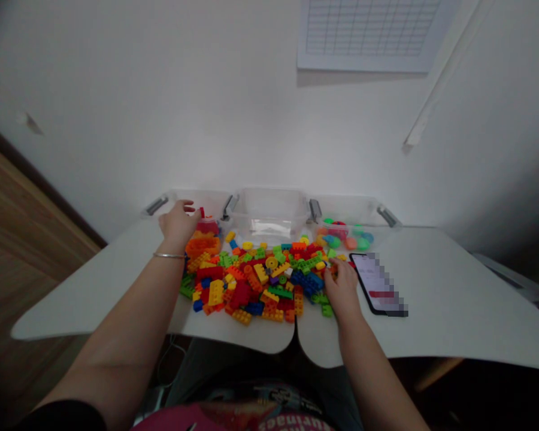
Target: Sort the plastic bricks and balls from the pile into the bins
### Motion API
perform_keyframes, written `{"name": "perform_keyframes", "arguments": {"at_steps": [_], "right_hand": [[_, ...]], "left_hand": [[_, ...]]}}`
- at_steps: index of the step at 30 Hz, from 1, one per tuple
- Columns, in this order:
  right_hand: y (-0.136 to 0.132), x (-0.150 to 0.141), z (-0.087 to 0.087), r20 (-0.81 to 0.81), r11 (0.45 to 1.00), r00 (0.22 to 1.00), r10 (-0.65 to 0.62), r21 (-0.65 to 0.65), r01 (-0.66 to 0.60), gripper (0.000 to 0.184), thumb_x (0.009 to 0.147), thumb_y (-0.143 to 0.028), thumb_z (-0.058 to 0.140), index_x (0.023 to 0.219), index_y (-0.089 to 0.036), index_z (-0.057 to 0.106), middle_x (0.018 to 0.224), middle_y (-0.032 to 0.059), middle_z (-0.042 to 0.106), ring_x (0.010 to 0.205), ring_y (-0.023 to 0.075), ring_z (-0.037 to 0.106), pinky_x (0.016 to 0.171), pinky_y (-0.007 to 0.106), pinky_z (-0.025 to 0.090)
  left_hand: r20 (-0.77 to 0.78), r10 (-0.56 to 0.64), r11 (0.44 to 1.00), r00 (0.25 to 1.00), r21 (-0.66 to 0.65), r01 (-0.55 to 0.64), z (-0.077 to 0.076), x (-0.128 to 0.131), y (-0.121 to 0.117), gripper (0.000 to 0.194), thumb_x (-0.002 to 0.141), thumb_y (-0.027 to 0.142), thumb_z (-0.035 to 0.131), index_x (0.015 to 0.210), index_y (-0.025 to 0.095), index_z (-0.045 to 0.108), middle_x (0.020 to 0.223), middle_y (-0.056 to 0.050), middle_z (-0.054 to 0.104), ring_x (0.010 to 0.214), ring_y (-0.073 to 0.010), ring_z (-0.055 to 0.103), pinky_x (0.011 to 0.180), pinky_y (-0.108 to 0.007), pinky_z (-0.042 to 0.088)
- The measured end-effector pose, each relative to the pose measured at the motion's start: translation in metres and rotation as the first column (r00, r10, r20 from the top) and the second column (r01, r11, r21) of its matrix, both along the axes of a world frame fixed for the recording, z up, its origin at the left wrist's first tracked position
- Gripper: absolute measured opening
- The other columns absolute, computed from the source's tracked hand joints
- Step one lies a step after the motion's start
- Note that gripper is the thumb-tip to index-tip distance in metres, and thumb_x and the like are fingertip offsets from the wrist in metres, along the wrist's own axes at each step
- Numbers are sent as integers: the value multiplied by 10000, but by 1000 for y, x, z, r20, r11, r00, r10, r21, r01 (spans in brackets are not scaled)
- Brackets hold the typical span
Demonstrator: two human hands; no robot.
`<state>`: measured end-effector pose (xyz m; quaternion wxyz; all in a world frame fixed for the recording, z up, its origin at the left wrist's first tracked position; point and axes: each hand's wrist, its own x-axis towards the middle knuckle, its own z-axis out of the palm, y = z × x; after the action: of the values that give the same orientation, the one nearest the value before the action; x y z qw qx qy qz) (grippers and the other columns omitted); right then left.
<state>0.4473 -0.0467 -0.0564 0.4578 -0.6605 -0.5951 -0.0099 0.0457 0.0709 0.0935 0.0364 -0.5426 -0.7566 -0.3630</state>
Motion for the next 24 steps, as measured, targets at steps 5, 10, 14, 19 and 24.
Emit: {"name": "perform_keyframes", "arguments": {"at_steps": [5,10,14,19,24], "right_hand": [[-1,0,0,-11,1000,1000,1,6,-1,443,821,-457,440,1066,-150,646,1087,159,677,1056,303,576,1000,526,403],[-2,-1,-1,-11,1000,1000,-10,-7,10,451,827,-456,436,1085,-149,642,1117,161,669,1088,299,569,1015,514,389],[-2,0,-3,-18,1000,1000,-17,-13,16,441,823,-469,447,1076,-168,646,1110,146,673,1094,295,567,1020,507,383],[-1,0,-1,-21,999,1000,-18,-27,17,460,804,-452,443,1073,-140,649,1104,168,670,1074,303,573,1004,517,394],[-1,0,1,-23,999,1000,-21,-26,20,467,788,-454,444,1053,-131,654,1103,178,670,1089,310,564,1008,522,391]], "left_hand": [[31,-68,997,997,39,67,1,5,-4,366,845,309,578,1202,232,603,1133,-63,716,991,-247,665,1092,-511,270],[-36,-312,939,949,142,314,6,20,-33,259,836,290,590,1059,206,692,1133,-97,706,1100,-279,620,1018,-462,412],[-166,-571,808,804,60,586,4,40,-75,246,851,250,579,1061,220,703,1076,-77,717,1031,-255,644,954,-425,488],[-283,-726,684,627,-200,702,-8,69,-118,236,872,175,563,1022,234,735,1041,-75,724,968,-242,663,890,-396,522],[-294,-757,652,583,-282,704,-22,82,-128,298,900,141,513,1037,264,747,1060,-60,727,980,-219,665,884,-373,525]]}}
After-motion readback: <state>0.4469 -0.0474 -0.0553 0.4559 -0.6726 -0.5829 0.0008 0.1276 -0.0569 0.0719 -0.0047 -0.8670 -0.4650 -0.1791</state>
